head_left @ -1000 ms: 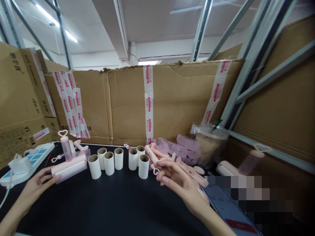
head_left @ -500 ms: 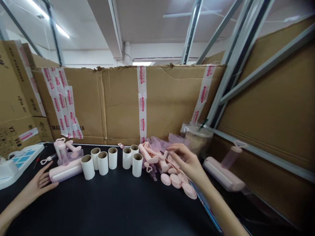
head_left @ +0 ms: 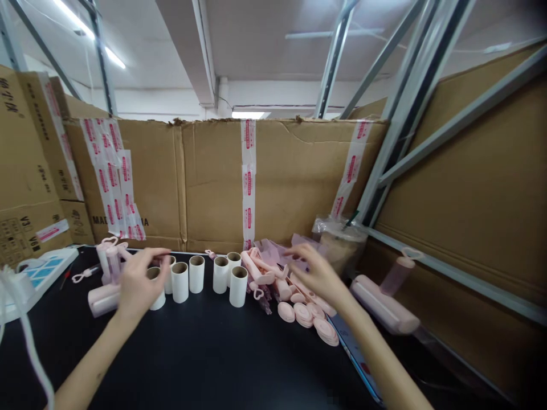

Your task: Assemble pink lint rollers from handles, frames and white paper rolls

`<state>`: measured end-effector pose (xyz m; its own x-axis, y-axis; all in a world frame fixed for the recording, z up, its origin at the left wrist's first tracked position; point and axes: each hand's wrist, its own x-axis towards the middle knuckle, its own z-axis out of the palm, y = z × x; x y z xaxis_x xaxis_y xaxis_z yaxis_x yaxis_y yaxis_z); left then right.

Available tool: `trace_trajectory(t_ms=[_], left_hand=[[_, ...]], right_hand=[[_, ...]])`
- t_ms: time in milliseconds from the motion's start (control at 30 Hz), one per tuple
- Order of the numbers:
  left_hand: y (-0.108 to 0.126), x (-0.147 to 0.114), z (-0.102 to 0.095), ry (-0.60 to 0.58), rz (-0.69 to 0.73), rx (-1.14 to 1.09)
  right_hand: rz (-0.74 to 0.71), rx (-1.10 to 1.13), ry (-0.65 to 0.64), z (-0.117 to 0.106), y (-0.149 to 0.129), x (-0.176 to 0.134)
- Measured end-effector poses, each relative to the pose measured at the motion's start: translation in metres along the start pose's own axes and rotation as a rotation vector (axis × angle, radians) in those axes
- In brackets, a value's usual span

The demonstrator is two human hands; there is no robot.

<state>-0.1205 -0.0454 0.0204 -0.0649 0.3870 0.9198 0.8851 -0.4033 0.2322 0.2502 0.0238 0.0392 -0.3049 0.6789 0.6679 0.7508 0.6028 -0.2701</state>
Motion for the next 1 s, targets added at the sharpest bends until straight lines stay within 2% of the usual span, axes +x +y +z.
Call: trace_trajectory(t_ms=[100,133,200,333,567,700,867,933,1000], left_hand=[[0.018,-0.008,0.033,-0.246,0.130,-0.134],[0.022,-0.014,0.040,-0.272,0.173,-0.147],[0.028,-0.030,0.048,-0.300,0.245,-0.159],[0.031,-0.054,0.052,-0.349,0.360,-0.178],[0.024,-0.060,0.056,-0.400,0.381,-0.174],[0.024,-0.062,0.057,-0.403,0.385,-0.172],[0.034,-0.065,0.059,-0.412,0.409,-0.162],[0.047,-0.064,0.062,-0.444,0.502,-0.103],[0.065,-0.060,0.067,-0.535,0.683,0.005]], right_hand=[[-0.014,-0.080,-0.074,0.020,-0.004,0.002],[-0.014,-0.107,-0.089,0.026,-0.005,0.003],[-0.026,-0.144,-0.133,0.034,-0.008,0.005],[-0.044,-0.187,-0.206,0.051,-0.019,0.008],[0.068,-0.177,-0.160,0.074,-0.028,0.003],[0.139,-0.069,-0.081,0.076,-0.023,0.000],[0.237,0.137,0.108,0.063,-0.015,0.003],[0.264,0.239,0.214,0.053,-0.012,0.003],[0.295,0.333,0.341,0.044,-0.010,0.002]])
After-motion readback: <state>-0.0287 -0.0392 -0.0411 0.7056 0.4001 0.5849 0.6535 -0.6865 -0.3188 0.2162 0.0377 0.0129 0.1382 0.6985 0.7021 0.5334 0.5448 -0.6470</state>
